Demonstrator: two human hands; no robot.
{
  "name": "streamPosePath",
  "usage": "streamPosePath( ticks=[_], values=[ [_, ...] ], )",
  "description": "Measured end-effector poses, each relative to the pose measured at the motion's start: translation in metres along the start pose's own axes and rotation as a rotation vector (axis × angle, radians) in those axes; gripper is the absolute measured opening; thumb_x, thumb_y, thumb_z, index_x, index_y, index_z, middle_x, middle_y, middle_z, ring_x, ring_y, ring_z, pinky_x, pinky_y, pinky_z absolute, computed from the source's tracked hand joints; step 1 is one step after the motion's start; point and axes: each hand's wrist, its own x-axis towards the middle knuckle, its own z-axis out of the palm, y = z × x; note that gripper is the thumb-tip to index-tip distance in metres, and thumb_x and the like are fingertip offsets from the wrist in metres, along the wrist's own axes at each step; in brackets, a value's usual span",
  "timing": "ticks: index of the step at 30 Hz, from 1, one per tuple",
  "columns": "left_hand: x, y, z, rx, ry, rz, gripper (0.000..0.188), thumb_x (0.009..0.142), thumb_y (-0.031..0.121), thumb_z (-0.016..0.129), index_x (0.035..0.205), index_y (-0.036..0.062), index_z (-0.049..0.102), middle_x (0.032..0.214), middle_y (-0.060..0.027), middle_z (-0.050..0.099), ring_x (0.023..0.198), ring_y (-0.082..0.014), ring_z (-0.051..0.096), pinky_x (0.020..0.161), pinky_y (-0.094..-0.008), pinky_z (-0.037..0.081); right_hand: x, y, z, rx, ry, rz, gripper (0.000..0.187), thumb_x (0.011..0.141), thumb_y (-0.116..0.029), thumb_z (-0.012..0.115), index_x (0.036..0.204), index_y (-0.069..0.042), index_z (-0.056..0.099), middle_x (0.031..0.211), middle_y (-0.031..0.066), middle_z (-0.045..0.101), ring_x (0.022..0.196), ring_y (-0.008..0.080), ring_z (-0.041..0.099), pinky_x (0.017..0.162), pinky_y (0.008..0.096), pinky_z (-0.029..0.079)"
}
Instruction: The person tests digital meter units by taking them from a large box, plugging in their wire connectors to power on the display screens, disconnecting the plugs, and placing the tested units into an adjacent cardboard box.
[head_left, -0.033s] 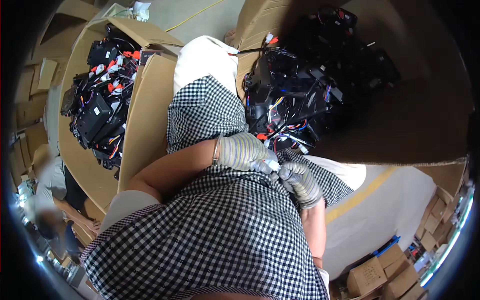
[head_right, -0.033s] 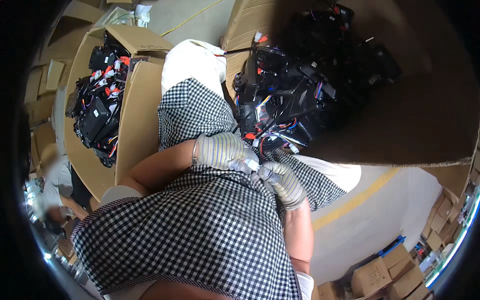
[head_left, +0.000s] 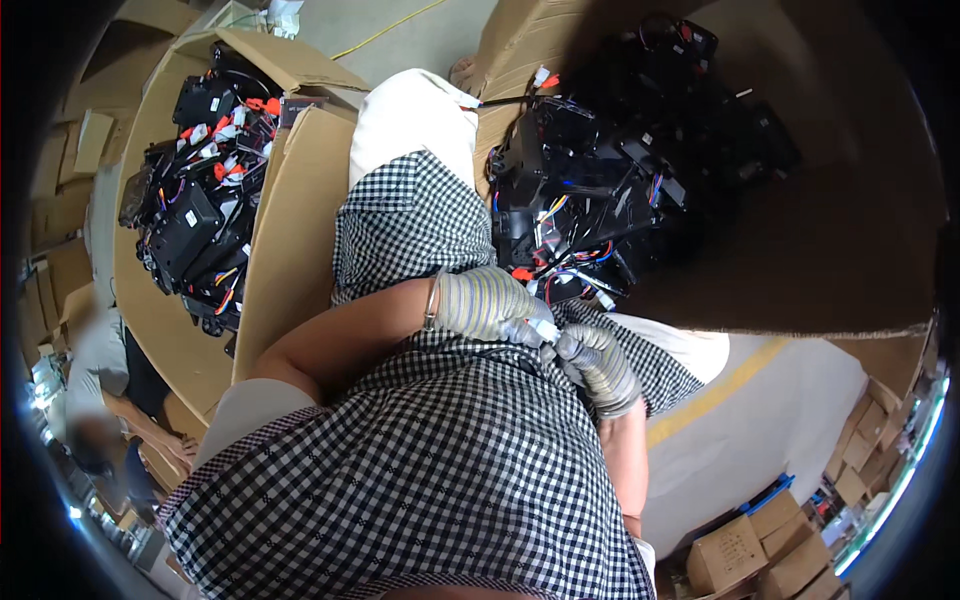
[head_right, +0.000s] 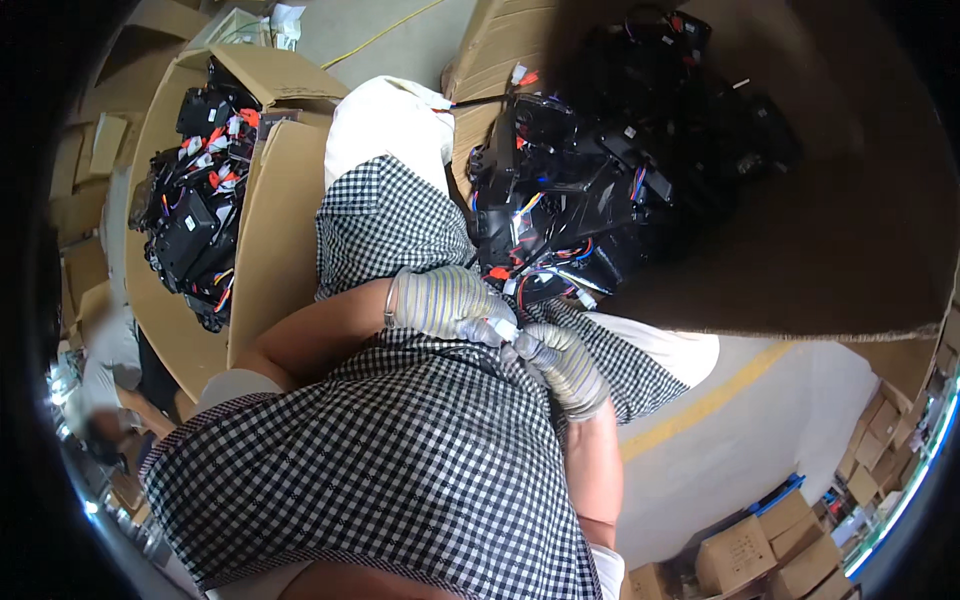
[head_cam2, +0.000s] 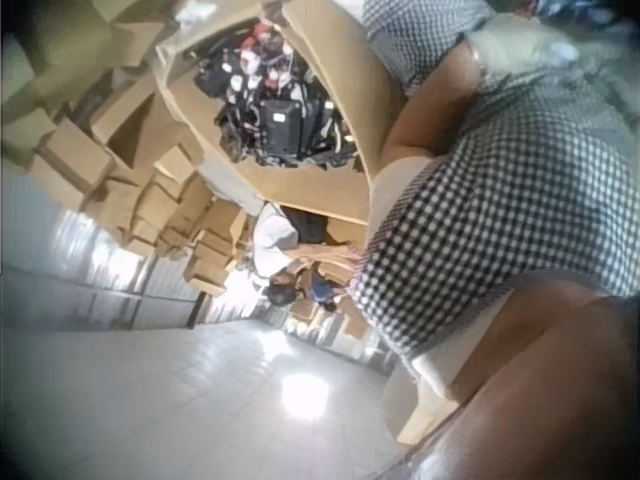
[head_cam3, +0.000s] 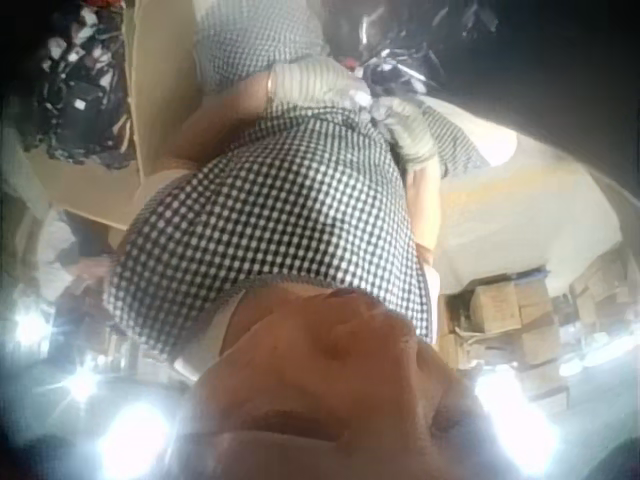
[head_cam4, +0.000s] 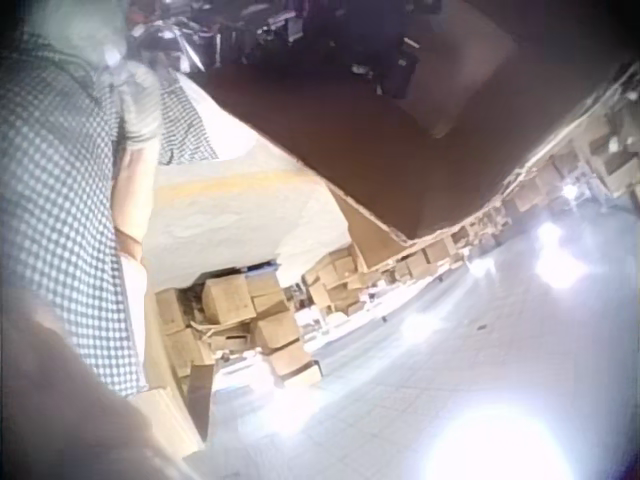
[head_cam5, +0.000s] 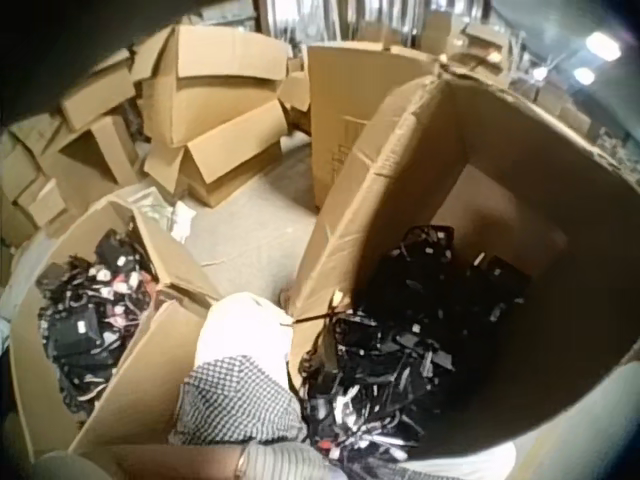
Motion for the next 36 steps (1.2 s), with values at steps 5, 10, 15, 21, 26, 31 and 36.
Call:
streamPosePath(
  ticks=[5,10,15,21,26,31,36],
  values=[
    [0.007,-0.014,0.012,-0.377,0.108,0.1,0.018,0.089,0.023,0.056,0.1,0.009,0.062,0.087,-0.006,0.063,0.082,-0.0179,0.061,0.073,-0.0286,0.047,0.009,0.006,-0.004,-0.047,0.089,-0.077,0.033,0.084,-0.035,0.064,0.077,-0.003,0.068,0.055,-0.0058,0.046,0.048,0.0035,0.034,0.046,0.0199,0.024],
    [0.003,-0.009,0.008,-0.322,0.182,0.09,0.013,0.087,0.016,0.057,0.097,0.0102,0.063,0.078,0.0008,0.06,0.069,-0.0085,0.056,0.058,-0.0218,0.043,0.007,-0.005,-0.001,-0.068,0.093,-0.02,0.031,0.083,-0.035,0.066,0.076,-0.004,0.068,0.06,-0.0058,0.051,0.052,0.0039,0.036,0.048,0.0203,0.025],
    [0.008,-0.019,0.017,-0.542,0.203,0.015,0.011,0.085,0.013,0.059,0.095,0.0107,0.065,0.067,0.0023,0.057,0.061,-0.0067,0.052,0.051,-0.0213,0.039,0.003,-0.015,0.006,-0.053,0.12,-0.034,0.032,0.081,-0.035,0.068,0.076,-0.004,0.067,0.056,-0.007,0.047,0.049,0.0029,0.032,0.047,0.0197,0.021],
    [0.003,-0.01,0.005,-0.264,0.197,0.057,0.015,0.086,0.021,0.061,0.097,0.0123,0.064,0.075,-0.0037,0.063,0.067,-0.0152,0.059,0.061,-0.0283,0.044,0.002,-0.015,0.007,-0.037,0.152,-0.002,0.034,0.081,-0.038,0.068,0.077,-0.003,0.067,0.054,-0.0069,0.045,0.048,0.0025,0.033,0.047,0.0195,0.022],
    [0.002,-0.003,-0.004,-0.554,0.67,0.169,0.028,0.088,0.033,0.058,0.103,0.0099,0.063,0.087,-0.0046,0.065,0.073,-0.0166,0.062,0.069,-0.0307,0.051,0.019,-0.02,0.005,-0.228,0.459,-0.527,0.033,0.087,-0.037,0.061,0.076,-0.006,0.056,0.059,-0.0015,0.051,0.046,0.0036,0.036,0.043,0.0186,0.026],
    [-0.012,0.007,-0.029,-0.956,0.959,0.146,0.034,0.084,0.023,0.066,0.109,0.0015,0.06,0.098,-0.0019,0.063,0.094,-0.011,0.056,0.089,-0.0271,0.042,0.056,-0.038,-0.01,-1.561,0.486,-0.711,0.019,0.083,-0.022,0.062,0.072,-0.006,0.063,0.104,0.0127,0.06,0.086,0.0259,0.061,0.067,0.0347,0.049],
    [-0.029,0.026,-0.047,-1.178,1.097,0.036,0.039,0.085,0.023,0.064,0.117,0.0033,0.056,0.083,-0.0033,0.063,0.06,-0.0028,0.05,0.051,-0.016,0.038,0.09,-0.025,-0.045,-2.064,0.175,-0.334,0.008,0.075,-0.014,0.059,0.073,-0.01,0.065,0.099,0.0125,0.061,0.087,0.032,0.059,0.078,0.0442,0.045]
  ],
)
